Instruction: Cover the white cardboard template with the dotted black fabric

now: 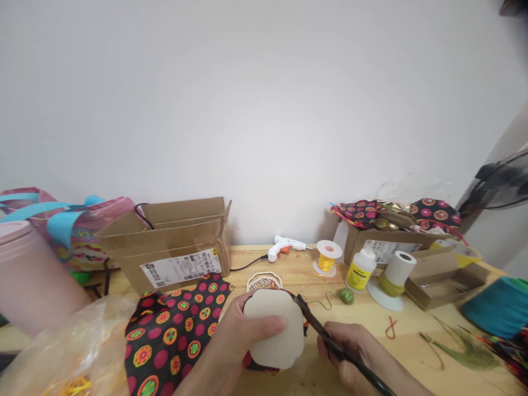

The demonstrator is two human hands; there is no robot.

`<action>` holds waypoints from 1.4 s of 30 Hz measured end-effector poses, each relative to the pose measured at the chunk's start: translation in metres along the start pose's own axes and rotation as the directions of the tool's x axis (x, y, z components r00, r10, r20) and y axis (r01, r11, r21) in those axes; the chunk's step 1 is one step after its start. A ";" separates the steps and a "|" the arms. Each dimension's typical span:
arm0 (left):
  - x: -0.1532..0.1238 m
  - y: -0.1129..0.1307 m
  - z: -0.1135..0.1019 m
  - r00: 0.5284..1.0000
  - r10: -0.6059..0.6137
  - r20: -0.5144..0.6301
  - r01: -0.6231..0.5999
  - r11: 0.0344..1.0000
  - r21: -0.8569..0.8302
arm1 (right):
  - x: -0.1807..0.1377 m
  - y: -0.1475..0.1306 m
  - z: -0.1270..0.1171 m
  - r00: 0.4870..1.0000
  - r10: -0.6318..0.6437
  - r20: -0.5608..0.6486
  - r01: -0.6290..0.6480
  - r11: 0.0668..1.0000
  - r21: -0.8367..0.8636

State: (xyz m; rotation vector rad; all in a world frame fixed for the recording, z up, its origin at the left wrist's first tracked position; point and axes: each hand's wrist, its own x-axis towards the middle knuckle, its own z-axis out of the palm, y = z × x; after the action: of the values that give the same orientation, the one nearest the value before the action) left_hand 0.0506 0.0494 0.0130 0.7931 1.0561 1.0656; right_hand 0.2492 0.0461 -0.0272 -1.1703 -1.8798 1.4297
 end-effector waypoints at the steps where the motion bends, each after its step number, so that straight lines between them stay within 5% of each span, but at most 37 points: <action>1: -0.001 0.000 0.001 1.000 -0.003 -0.001 0.003 1.000 -0.009 | 0.002 0.002 0.001 1.000 0.001 0.006 -0.001 1.000 0.013; 18: 0.002 -0.008 0.004 0.998 -0.002 0.061 0.002 1.000 -0.004 | -0.001 0.001 0.001 0.994 -0.109 -0.023 0.108 0.994 -0.028; 42: 0.000 -0.006 0.006 0.999 -0.007 0.053 0.009 0.999 -0.045 | 0.003 0.002 0.012 0.991 -0.084 -0.108 0.083 0.996 -0.016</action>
State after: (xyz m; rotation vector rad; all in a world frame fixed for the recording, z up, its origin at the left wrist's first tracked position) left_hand 0.0580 0.0470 0.0091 0.7763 0.9867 1.0527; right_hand 0.2388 0.0422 -0.0329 -1.1372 -1.8420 1.2861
